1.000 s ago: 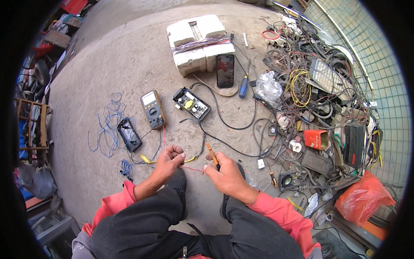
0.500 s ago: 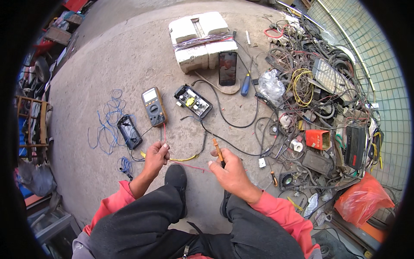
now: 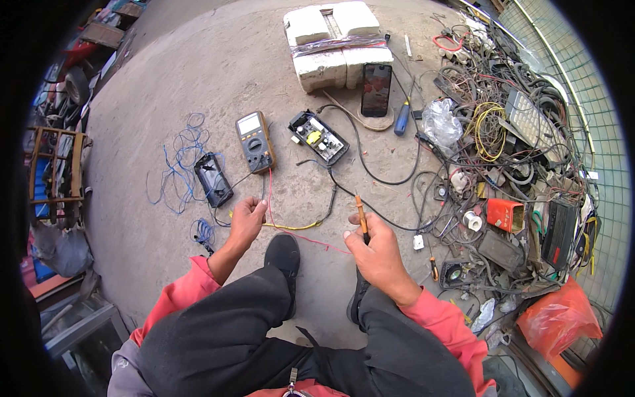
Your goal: The person sits on the floor and repairs an electronic device by stripping wires, twisting them together, and wrapping the connections with electrical tape. They use a multimeter to test the circuit and handle various wires and components.
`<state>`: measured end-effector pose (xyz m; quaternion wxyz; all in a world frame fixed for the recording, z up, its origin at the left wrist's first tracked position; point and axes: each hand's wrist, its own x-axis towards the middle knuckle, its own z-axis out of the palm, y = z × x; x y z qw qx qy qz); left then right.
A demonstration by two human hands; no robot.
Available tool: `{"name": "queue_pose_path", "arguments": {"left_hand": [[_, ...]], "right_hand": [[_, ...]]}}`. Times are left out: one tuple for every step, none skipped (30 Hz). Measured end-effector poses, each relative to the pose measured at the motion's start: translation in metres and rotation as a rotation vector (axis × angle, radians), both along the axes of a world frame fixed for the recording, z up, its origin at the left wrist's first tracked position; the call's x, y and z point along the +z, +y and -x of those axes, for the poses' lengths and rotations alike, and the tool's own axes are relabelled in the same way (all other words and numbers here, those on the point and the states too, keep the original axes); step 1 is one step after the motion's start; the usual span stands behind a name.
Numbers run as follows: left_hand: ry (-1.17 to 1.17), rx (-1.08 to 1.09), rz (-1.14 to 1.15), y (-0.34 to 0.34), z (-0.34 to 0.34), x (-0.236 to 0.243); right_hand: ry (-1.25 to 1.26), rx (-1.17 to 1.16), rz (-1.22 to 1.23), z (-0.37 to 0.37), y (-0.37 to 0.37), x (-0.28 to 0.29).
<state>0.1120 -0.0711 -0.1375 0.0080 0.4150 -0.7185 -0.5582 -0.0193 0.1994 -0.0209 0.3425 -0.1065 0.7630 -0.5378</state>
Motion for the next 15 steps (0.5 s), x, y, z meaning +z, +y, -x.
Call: {"name": "queue_pose_path", "arguments": {"left_hand": [[0.008, 0.001, -0.025, -0.003, 0.000, -0.003], [-0.010, 0.006, -0.014, -0.006, -0.002, -0.005], [-0.028, 0.011, -0.002, -0.008, -0.004, -0.008], [-0.047, 0.015, 0.007, -0.009, -0.005, -0.008], [-0.005, 0.028, 0.022, -0.013, -0.007, -0.015], [0.009, 0.040, 0.039, -0.018, -0.008, -0.018], [-0.001, 0.044, 0.020, -0.021, -0.007, -0.017], [-0.015, 0.056, 0.003, -0.026, -0.011, -0.017], [-0.003, -0.003, 0.067, -0.032, -0.017, -0.019], [-0.031, -0.081, 0.152, -0.036, -0.022, -0.023], [-0.099, -0.195, 0.232, -0.034, -0.020, -0.018], [-0.165, -0.310, 0.312, -0.031, -0.019, -0.013], [-0.163, -0.354, 0.326, -0.029, -0.023, -0.013], [-0.161, -0.398, 0.339, -0.026, -0.027, -0.013], [-0.159, -0.442, 0.353, -0.022, -0.031, -0.013]], "right_hand": [[-0.002, -0.006, -0.009, 0.001, 0.000, 0.002], [-0.004, -0.012, -0.018, 0.002, 0.000, 0.004], [0.000, -0.036, -0.025, 0.004, 0.000, 0.006], [0.024, -0.066, -0.016, 0.006, 0.002, 0.005], [0.049, -0.097, -0.007, 0.008, 0.005, 0.003], [0.073, -0.129, 0.002, 0.012, 0.008, 0.001], [0.079, -0.152, 0.000, 0.017, 0.012, 0.001], [0.043, -0.187, -0.025, 0.021, 0.012, 0.006], [0.080, -0.216, -0.010, 0.027, 0.013, 0.006], [0.120, -0.249, -0.002, 0.034, 0.018, 0.003], [0.129, -0.288, -0.006, 0.045, 0.027, 0.002], [0.140, -0.327, -0.010, 0.055, 0.036, 0.001], [0.144, -0.356, -0.022, 0.064, 0.040, 0.004], [0.120, -0.388, 0.036, 0.070, 0.042, 0.008], [0.100, -0.413, 0.046, 0.074, 0.046, 0.012]]}}
